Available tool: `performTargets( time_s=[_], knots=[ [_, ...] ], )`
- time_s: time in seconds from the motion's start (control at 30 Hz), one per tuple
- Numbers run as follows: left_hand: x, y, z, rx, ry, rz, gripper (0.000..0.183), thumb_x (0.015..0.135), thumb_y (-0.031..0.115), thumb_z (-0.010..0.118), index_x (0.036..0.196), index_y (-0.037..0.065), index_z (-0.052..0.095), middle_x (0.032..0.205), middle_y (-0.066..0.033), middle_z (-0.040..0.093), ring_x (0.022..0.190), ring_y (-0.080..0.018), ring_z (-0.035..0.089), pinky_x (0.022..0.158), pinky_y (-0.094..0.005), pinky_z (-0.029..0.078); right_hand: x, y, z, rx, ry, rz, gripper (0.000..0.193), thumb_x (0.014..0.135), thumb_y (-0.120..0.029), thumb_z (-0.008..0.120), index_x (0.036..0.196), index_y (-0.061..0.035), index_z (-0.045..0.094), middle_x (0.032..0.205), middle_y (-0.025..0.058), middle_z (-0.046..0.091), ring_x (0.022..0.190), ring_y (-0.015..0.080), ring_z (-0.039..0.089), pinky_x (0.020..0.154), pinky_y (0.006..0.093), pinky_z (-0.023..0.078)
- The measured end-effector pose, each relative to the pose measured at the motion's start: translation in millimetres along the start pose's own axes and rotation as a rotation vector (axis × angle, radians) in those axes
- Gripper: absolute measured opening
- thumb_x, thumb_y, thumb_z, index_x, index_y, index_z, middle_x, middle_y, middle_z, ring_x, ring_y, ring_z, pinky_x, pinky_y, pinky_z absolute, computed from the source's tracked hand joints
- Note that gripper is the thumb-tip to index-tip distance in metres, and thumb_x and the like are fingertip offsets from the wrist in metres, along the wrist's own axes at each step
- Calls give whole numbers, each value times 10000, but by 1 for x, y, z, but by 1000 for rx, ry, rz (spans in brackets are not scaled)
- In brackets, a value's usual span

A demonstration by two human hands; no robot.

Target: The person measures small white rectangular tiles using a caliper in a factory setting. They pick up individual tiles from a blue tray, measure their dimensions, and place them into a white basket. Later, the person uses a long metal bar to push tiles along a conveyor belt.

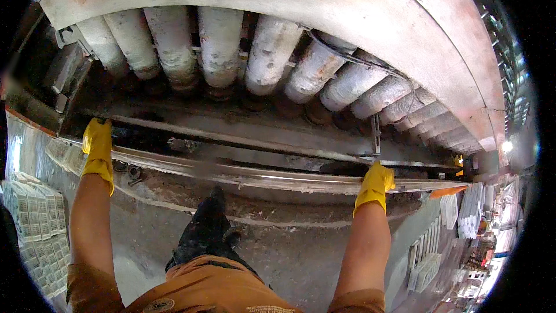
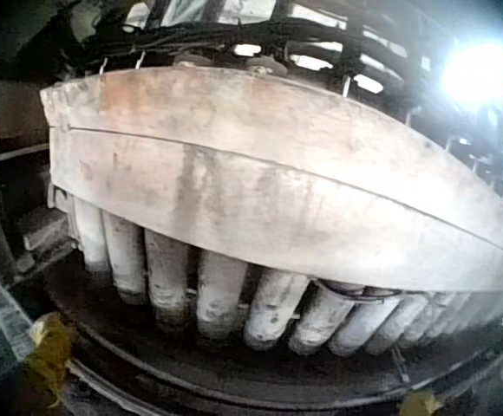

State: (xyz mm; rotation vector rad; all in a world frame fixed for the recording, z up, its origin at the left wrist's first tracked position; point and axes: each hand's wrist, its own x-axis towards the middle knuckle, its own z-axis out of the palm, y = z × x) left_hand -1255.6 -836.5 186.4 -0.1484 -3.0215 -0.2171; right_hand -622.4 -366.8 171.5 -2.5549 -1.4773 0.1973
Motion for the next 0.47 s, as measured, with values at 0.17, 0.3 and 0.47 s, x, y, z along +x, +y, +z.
performTargets(
  time_s=[0.17, 0.3, 0.47],
  knots=[
    [-15, -6, -6, -67, -54, -6, 479, 911, 491, 637, 1153, 88, 731, 1187, -208, 713, 1125, -436, 660, 935, -530, 521, 0, 18, 5, 10, 21, 25, 717, 907, -557, 642, 1245, 74, 620, 1244, 285, 654, 1114, 438, 641, 948, 497, 511],
    [-27, -20, -2, -38, -61, -10, 478, 911, 489, 635, 1160, 91, 728, 1196, -202, 712, 1132, -435, 657, 931, -533, 522, 18, 48, 16, -117, 20, -7, 655, 941, -523, 609, 1247, 55, 636, 1234, 281, 669, 1123, 442, 645, 976, 494, 492],
    [-39, -49, 6, -80, -50, 39, 528, 913, 496, 630, 1210, 65, 702, 1234, -227, 692, 1173, -431, 641, 988, -533, 496, -19, 57, -4, -276, -45, -203, 707, 941, -551, 582, 1276, 68, 650, 1306, 217, 674, 1174, 434, 625, 1051, 486, 432]
  ],
)
